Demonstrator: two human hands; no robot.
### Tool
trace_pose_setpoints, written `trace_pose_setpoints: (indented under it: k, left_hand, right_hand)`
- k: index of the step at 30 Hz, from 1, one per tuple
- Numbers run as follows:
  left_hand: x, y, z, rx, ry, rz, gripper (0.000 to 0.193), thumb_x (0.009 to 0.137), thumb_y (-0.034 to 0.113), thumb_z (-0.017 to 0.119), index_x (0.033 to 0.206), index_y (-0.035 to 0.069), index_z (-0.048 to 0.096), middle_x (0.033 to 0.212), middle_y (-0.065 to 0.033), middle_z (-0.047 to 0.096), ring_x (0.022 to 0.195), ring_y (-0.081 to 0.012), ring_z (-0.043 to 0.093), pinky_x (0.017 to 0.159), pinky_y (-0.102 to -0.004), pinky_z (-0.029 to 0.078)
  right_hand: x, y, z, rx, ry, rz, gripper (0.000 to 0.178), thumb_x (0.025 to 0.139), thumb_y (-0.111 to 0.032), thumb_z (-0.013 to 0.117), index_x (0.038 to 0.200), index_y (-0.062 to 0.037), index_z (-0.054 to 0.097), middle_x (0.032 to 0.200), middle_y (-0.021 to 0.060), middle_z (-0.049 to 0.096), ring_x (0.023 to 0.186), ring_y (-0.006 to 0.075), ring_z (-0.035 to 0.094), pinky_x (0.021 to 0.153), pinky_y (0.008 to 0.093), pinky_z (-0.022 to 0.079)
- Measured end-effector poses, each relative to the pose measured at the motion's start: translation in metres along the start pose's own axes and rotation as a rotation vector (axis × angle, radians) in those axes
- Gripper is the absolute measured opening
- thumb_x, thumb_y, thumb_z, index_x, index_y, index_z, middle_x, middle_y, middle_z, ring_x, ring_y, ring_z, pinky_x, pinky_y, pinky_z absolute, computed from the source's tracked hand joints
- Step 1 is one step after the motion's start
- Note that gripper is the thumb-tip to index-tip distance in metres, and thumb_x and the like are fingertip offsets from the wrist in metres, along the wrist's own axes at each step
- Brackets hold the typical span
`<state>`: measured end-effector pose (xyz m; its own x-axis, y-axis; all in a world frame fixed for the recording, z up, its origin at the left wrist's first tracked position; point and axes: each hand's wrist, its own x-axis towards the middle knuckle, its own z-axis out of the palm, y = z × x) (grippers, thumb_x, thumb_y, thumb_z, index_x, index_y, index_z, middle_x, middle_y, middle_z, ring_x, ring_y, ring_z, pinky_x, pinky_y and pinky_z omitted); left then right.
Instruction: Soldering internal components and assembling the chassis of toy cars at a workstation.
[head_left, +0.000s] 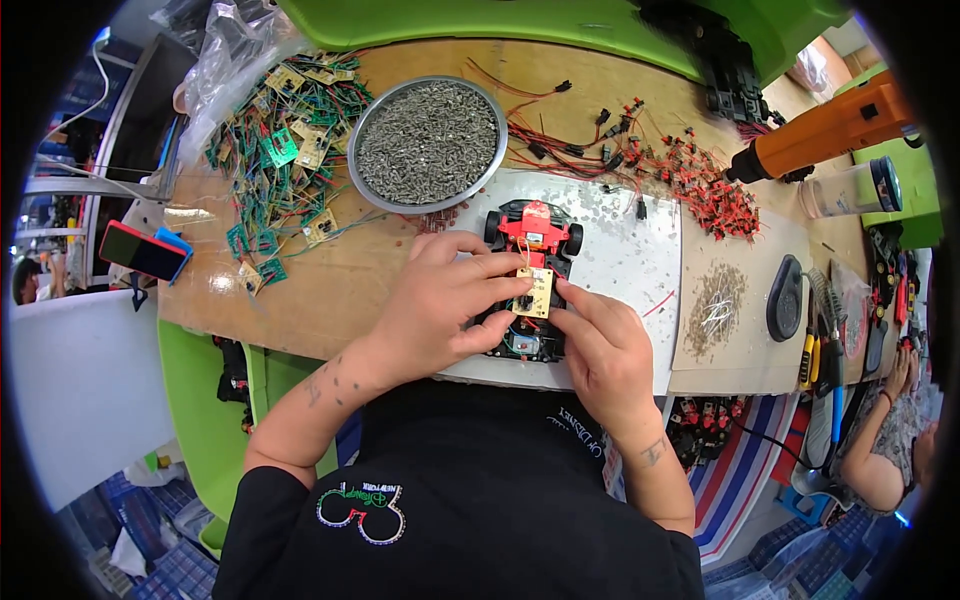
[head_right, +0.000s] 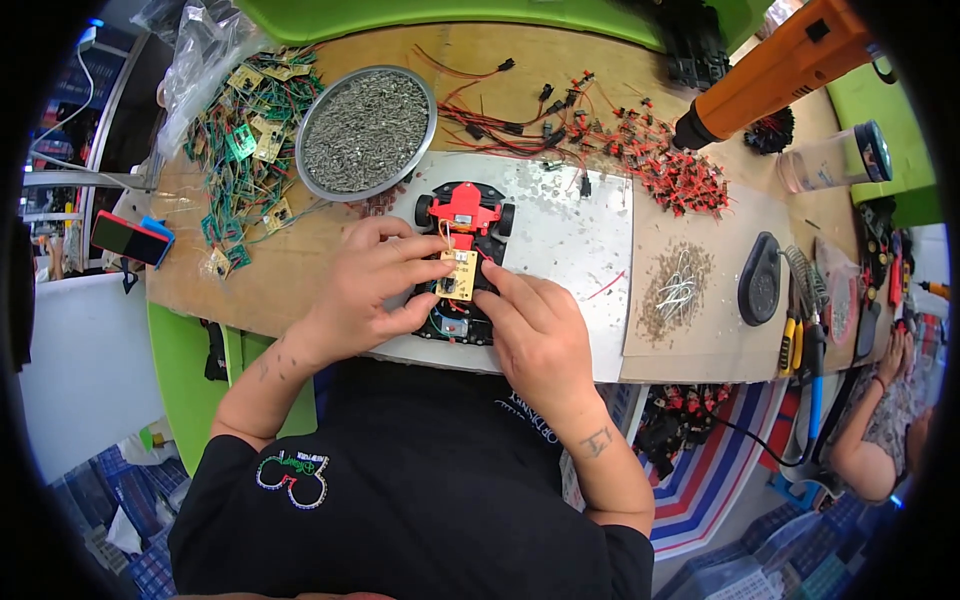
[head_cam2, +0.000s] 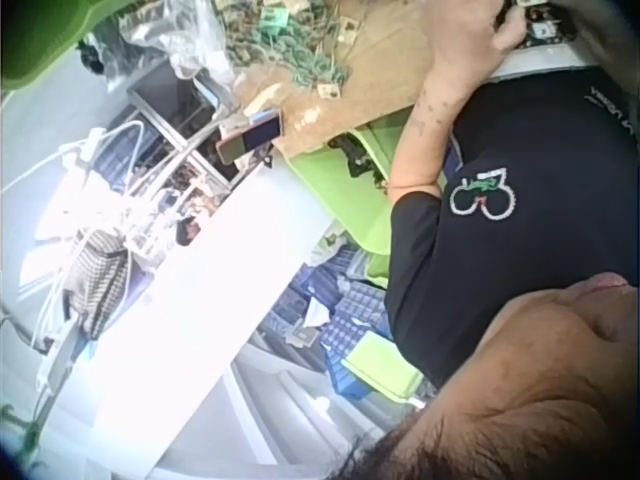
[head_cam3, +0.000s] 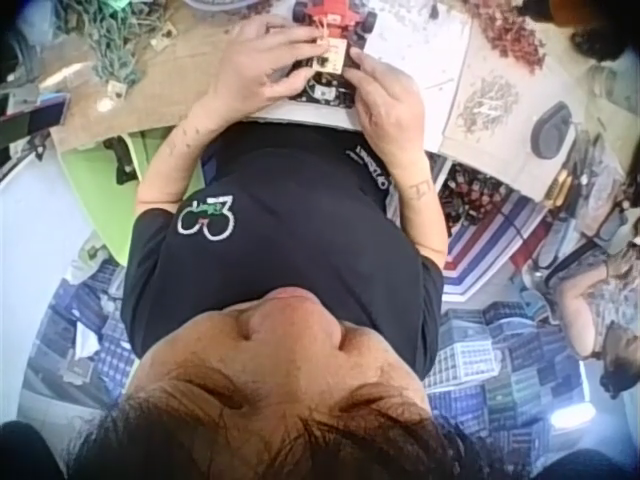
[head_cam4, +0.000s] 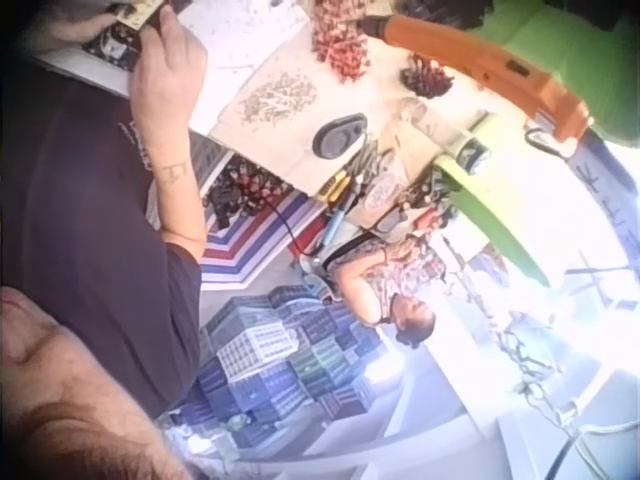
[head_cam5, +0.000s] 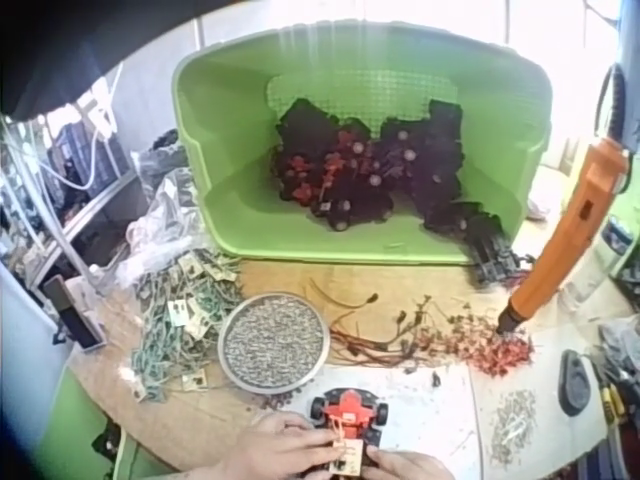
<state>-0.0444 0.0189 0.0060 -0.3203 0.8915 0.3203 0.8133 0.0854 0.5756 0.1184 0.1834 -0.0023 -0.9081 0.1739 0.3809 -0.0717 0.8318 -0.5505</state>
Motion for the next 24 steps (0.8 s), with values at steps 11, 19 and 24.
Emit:
trace_pose_setpoints:
  k: [11,19,24]
  left_hand:
    - [0.003,0.001,-0.013,0.198,0.031,0.017,0.032,0.077,0.015,0.072,0.109,0.013,0.069,0.116,-0.0004,0.066,0.108,-0.0256,0.056,0.093,-0.0424,0.04]
    - [0.025,-0.06,-0.044,0.551,0.184,-0.325,0.019,0.082,0.02,0.071,0.098,0.012,0.07,0.097,-0.0044,0.063,0.096,-0.0259,0.055,0.083,-0.0421,0.039]
    - [0.025,-0.056,-0.044,0.588,0.321,-0.223,0.011,0.081,0.017,0.072,0.09,0.013,0.072,0.087,0.0012,0.068,0.092,-0.0214,0.057,0.084,-0.0405,0.038]
  right_hand:
    - [0.023,-0.007,0.002,0.202,-0.03,0.296,0.044,0.073,-0.018,0.081,0.113,-0.0055,0.067,0.097,0.0101,0.063,0.085,0.0282,0.064,0.074,0.0362,0.052]
    - [0.027,-0.007,0.002,0.051,-0.01,0.203,0.044,0.07,-0.017,0.082,0.111,-0.0068,0.068,0.097,0.0082,0.063,0.088,0.0253,0.062,0.075,0.0358,0.052]
    - [0.026,-0.008,0.0,0.05,-0.031,0.214,0.044,0.07,-0.016,0.081,0.111,-0.0065,0.069,0.096,0.008,0.063,0.088,0.0253,0.062,0.075,0.0359,0.052]
